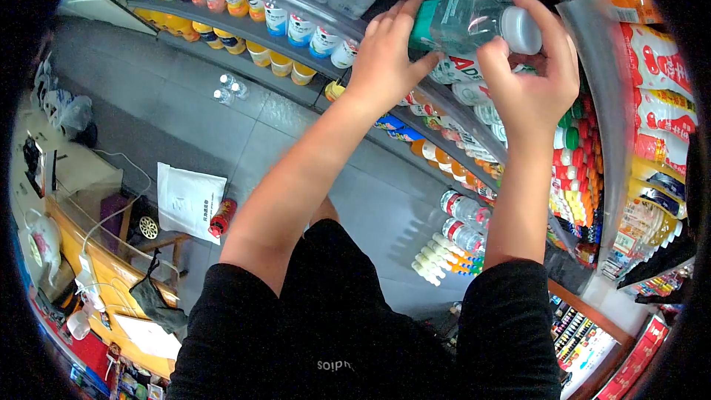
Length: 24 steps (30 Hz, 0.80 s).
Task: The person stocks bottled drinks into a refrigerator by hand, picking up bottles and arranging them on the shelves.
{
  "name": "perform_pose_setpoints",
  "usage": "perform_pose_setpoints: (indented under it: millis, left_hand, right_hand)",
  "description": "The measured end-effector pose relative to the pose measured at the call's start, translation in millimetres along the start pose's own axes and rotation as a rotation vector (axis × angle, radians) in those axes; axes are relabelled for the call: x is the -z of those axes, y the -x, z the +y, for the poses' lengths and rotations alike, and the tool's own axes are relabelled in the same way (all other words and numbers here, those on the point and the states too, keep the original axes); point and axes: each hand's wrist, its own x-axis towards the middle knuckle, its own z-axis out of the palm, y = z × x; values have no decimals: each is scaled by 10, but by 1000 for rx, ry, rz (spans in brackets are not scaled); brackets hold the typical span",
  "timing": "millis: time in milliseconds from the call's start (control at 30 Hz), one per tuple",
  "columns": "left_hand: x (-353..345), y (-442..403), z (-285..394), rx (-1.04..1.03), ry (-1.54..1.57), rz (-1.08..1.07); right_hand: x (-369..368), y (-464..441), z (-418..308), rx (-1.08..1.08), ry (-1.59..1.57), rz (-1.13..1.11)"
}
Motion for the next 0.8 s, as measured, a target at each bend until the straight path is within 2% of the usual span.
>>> perform_pose_setpoints:
  millis: [67,133,300,367,467,500,567,800]
  left_hand:
    - [-11,21,-4,28,-13,-29]
    - [-27,46,-48,24,70,-147]
    - [-203,53,-153,-67,47,-57]
    - [-243,48,-184,12,124,-99]
    - [-263,62,-224,9,100,-90]
    - [-241,51,-193,8,103,-93]
    - [-190,18,-132,87,2,-176]
    - [-154,-130,-148,114,46,-273]
  right_hand:
    - [-6,53,78,23,11,12]
    - [10,79,38,-47,65,-55]
    - [-75,87,123,-82,25,9]
    - [-75,59,79,-188,-9,-57]
    - [-77,42,195,-313,-39,-94]
    - [-60,16,158,-315,-35,-93]
    - [-29,-71,45,-249,332,-169]
    - [123,67,76,-91,379,-69]
